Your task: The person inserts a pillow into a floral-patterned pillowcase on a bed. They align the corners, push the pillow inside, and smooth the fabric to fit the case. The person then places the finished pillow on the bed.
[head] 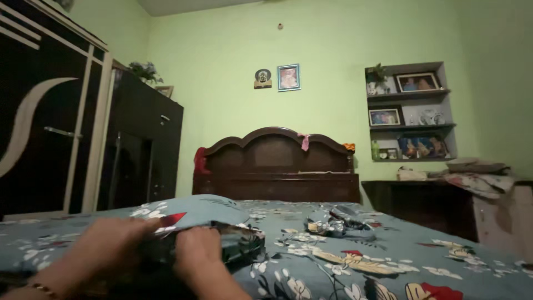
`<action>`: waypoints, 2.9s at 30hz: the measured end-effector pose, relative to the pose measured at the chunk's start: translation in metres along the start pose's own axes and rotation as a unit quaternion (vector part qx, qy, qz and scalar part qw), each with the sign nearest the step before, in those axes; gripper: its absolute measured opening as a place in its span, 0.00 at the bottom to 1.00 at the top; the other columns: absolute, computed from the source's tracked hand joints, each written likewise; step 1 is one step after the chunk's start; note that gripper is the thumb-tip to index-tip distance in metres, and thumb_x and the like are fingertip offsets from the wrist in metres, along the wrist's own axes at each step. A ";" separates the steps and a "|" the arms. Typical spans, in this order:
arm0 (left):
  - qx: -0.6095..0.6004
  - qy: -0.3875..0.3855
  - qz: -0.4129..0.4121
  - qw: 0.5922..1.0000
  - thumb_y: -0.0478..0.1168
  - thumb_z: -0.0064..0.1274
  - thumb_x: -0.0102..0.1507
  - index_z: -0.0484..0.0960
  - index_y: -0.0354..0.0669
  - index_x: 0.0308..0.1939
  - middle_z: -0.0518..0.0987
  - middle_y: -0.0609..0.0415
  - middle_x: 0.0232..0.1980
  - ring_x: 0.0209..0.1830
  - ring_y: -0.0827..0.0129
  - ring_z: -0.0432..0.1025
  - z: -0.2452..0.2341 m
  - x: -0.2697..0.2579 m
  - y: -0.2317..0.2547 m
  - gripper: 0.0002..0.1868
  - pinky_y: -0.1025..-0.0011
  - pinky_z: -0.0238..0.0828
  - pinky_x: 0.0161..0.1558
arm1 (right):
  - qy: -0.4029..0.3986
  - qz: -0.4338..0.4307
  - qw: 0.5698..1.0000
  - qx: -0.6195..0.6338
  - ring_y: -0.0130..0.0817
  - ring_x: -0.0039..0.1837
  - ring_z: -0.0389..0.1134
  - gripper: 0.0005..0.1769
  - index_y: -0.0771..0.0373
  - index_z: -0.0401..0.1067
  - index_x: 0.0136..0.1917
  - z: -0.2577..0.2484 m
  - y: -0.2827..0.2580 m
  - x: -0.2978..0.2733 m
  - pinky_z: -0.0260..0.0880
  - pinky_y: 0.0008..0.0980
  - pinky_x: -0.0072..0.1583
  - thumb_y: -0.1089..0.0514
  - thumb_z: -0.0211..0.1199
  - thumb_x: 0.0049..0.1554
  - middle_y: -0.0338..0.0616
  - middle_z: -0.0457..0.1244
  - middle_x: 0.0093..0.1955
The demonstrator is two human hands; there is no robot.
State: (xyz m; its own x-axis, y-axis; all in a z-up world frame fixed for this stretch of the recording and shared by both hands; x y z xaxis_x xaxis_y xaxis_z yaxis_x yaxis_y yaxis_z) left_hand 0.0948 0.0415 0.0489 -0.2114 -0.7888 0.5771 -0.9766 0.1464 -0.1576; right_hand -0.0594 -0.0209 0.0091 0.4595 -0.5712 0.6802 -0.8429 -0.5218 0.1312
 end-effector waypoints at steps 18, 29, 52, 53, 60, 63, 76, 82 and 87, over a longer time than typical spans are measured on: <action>-0.031 -0.017 -0.225 0.974 0.42 0.58 0.62 0.83 0.67 0.57 0.86 0.58 0.50 0.54 0.63 0.82 -0.004 0.002 -0.039 0.19 0.61 0.78 0.57 | 0.094 -0.122 0.987 0.052 0.51 0.54 0.68 0.15 0.55 0.76 0.58 -0.025 -0.024 -0.017 0.64 0.50 0.57 0.64 0.56 0.59 0.56 0.68 0.48; 0.096 -0.116 -0.068 0.986 0.53 0.58 0.62 0.79 0.69 0.57 0.81 0.62 0.59 0.63 0.67 0.76 -0.053 0.000 0.046 0.19 0.64 0.76 0.62 | 0.085 -0.191 0.975 0.080 0.53 0.58 0.69 0.25 0.57 0.76 0.61 -0.054 -0.002 -0.049 0.69 0.49 0.59 0.54 0.68 0.49 0.53 0.69 0.51; 0.030 -0.014 0.044 0.998 0.62 0.64 0.58 0.59 0.59 0.71 0.61 0.60 0.73 0.76 0.67 0.55 0.009 0.044 0.155 0.43 0.58 0.48 0.75 | 0.169 0.291 0.917 0.213 0.51 0.57 0.70 0.11 0.55 0.78 0.52 -0.077 0.108 -0.078 0.69 0.46 0.58 0.54 0.63 0.55 0.48 0.69 0.51; 0.023 0.021 0.043 0.999 0.61 0.63 0.58 0.60 0.59 0.70 0.64 0.61 0.71 0.75 0.68 0.57 0.005 0.042 0.159 0.42 0.58 0.50 0.74 | 0.204 0.271 0.910 0.237 0.52 0.56 0.71 0.11 0.57 0.76 0.52 -0.071 0.112 -0.076 0.69 0.47 0.58 0.55 0.62 0.56 0.50 0.69 0.51; 0.028 0.135 -0.023 0.990 0.46 0.56 0.58 0.70 0.62 0.65 0.75 0.66 0.64 0.68 0.73 0.67 -0.014 0.034 0.168 0.31 0.50 0.48 0.75 | 0.262 0.291 0.834 0.389 0.54 0.53 0.70 0.12 0.61 0.69 0.54 -0.033 0.132 -0.051 0.67 0.50 0.55 0.53 0.53 0.62 0.55 0.68 0.48; 0.042 0.128 -0.070 0.988 0.46 0.50 0.64 0.72 0.64 0.61 0.77 0.68 0.61 0.66 0.75 0.70 -0.023 0.026 0.166 0.20 0.50 0.49 0.76 | 0.209 0.344 0.739 0.540 0.42 0.50 0.68 0.21 0.64 0.73 0.53 -0.020 0.138 -0.031 0.67 0.43 0.54 0.43 0.52 0.65 0.48 0.68 0.47; 0.020 0.231 -0.019 0.973 0.46 0.52 0.61 0.79 0.69 0.50 0.75 0.64 0.53 0.60 0.69 0.69 -0.008 0.024 0.160 0.14 0.54 0.60 0.59 | -0.020 0.120 0.948 0.293 0.40 0.44 0.69 0.19 0.63 0.76 0.46 -0.031 0.134 -0.047 0.71 0.39 0.48 0.48 0.69 0.48 0.48 0.69 0.41; -0.054 0.158 0.112 0.980 0.47 0.65 0.51 0.81 0.65 0.51 0.74 0.60 0.53 0.60 0.64 0.67 -0.012 0.030 0.166 0.24 0.60 0.64 0.57 | -0.077 0.190 0.973 0.108 0.50 0.55 0.72 0.26 0.52 0.76 0.56 -0.070 0.104 -0.084 0.70 0.48 0.57 0.47 0.69 0.43 0.49 0.70 0.50; -0.175 0.025 0.123 0.976 0.47 0.73 0.50 0.83 0.61 0.48 0.75 0.60 0.52 0.57 0.65 0.73 -0.023 0.029 0.133 0.24 0.65 0.72 0.58 | -0.140 0.190 0.972 -0.019 0.46 0.58 0.71 0.32 0.55 0.78 0.58 -0.083 0.071 -0.078 0.68 0.49 0.58 0.41 0.73 0.42 0.48 0.70 0.54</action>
State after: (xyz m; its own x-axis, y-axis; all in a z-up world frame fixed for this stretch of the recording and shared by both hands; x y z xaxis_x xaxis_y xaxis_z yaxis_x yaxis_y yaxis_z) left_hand -0.0418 0.0518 0.0627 -0.4350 -0.6752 0.5957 -0.8476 0.5303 -0.0178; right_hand -0.1785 0.0395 0.0254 0.1662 -0.8707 0.4629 -0.9740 -0.2182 -0.0607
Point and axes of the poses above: each hand's wrist, its own x-axis towards the middle knuckle, its own z-axis out of the palm, y = z × x, the point moved 5 cm from there along x, towards the middle knuckle
